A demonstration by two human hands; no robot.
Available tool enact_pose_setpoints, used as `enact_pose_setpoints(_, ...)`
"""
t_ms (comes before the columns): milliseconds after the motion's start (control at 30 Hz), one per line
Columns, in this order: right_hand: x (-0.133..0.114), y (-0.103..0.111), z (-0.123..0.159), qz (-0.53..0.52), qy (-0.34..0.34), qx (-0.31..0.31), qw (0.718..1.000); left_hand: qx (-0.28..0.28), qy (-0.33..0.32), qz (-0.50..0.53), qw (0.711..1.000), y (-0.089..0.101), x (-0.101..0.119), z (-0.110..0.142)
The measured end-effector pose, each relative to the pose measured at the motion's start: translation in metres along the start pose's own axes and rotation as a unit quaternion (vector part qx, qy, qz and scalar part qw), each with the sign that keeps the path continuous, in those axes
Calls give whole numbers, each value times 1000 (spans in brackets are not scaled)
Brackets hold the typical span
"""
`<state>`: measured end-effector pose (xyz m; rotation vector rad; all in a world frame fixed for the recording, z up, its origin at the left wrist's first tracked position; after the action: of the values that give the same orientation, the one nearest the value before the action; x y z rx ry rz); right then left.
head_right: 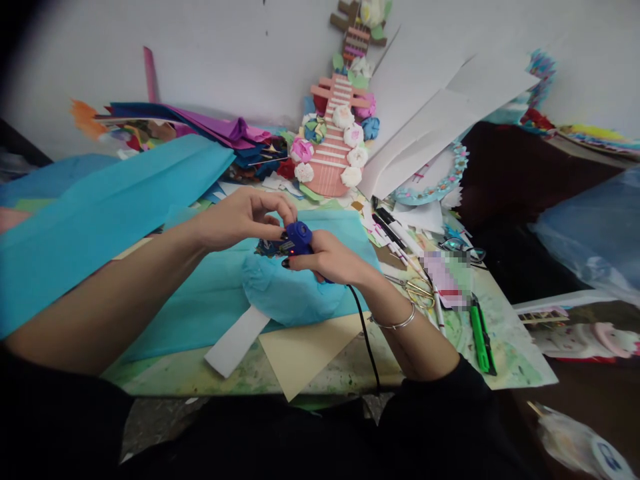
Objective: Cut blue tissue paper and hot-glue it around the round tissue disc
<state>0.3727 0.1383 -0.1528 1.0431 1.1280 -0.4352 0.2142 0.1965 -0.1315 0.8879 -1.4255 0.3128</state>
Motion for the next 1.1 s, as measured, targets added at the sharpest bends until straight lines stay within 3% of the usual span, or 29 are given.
enact_pose_setpoints(167, 1, 1, 1, 2, -13, 15, 1000, 19, -19, -15, 1000, -5, -4, -2)
enact_pose_setpoints(567, 3, 3, 1, 16, -5, 46, 999, 75, 5, 6, 997, -12, -6, -9)
enact_pose_setpoints(1100, 7, -1, -3, 28, -36, 72, 996, 96, 17, 43, 994, -15, -19, -13)
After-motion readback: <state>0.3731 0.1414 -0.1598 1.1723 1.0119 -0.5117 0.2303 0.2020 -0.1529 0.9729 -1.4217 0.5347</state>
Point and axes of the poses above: each hand's wrist, its own z-axis away from the middle knuckle, its own y-axis out of the back of the hand, x = y × z, the point moved 3 cm from there along -z, towards the middle knuckle, and after that the axes turned 10 degrees about y, right-handed, at the moved point
